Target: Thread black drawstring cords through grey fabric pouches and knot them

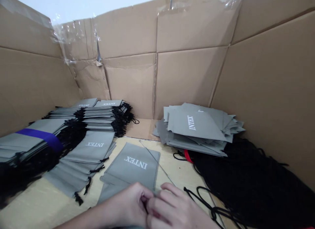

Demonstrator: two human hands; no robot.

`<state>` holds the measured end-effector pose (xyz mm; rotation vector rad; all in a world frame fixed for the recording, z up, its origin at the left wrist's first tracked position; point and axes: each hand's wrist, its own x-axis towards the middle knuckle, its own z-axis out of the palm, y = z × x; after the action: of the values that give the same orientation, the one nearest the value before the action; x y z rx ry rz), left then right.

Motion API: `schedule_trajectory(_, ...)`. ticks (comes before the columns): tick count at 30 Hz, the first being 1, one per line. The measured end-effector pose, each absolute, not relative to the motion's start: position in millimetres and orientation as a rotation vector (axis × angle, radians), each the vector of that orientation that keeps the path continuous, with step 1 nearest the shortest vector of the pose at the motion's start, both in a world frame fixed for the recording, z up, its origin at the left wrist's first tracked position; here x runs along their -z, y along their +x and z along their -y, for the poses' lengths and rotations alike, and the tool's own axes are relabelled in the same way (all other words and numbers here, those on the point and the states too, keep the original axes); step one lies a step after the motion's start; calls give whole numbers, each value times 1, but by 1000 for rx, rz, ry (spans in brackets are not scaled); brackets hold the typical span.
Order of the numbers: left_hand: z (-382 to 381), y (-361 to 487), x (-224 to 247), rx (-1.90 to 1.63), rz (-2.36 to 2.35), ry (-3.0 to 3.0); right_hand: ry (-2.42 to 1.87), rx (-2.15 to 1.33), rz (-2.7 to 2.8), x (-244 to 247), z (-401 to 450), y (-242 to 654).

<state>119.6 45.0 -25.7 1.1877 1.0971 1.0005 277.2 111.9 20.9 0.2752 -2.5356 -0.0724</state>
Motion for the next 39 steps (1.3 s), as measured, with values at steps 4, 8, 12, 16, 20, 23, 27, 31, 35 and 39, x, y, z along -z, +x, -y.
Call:
schedule_trajectory(4,-45,114,16,-1051,-1185,1167,2,-286,2653,-19,-120,279)
schedule_trajectory(8,-47,114,9,-1179,-1161,1119,-388,-908,2596,-5,-123,279)
schedule_trajectory(12,-49,118,3,-1294,-1159,1090,-444,-1197,2382,7,-128,275)
schedule_trajectory(16,-47,121,-2,-1330,-1139,1159,-467,-1396,2190,12,-132,272)
schedule_trajectory(20,-43,120,-3,-1278,-1175,1229,-513,-1520,2067,13,-132,270)
schedule_trajectory(23,-41,120,-3,-1267,-1156,1284,-494,-1556,2057,13,-132,271)
schedule_trajectory(27,-39,121,-8,-1236,-1182,1267,-513,-1610,2018,15,-131,272)
schedule_trajectory(31,-36,122,-11,-1229,-1182,1259,-520,-1620,2001,18,-133,273)
schedule_trajectory(35,-34,123,-9,-1223,-1198,1357,-490,-1708,1969,22,-136,273)
schedule_trajectory(39,-34,125,-8,-1184,-1311,1464,-459,-1835,1936,22,-136,273)
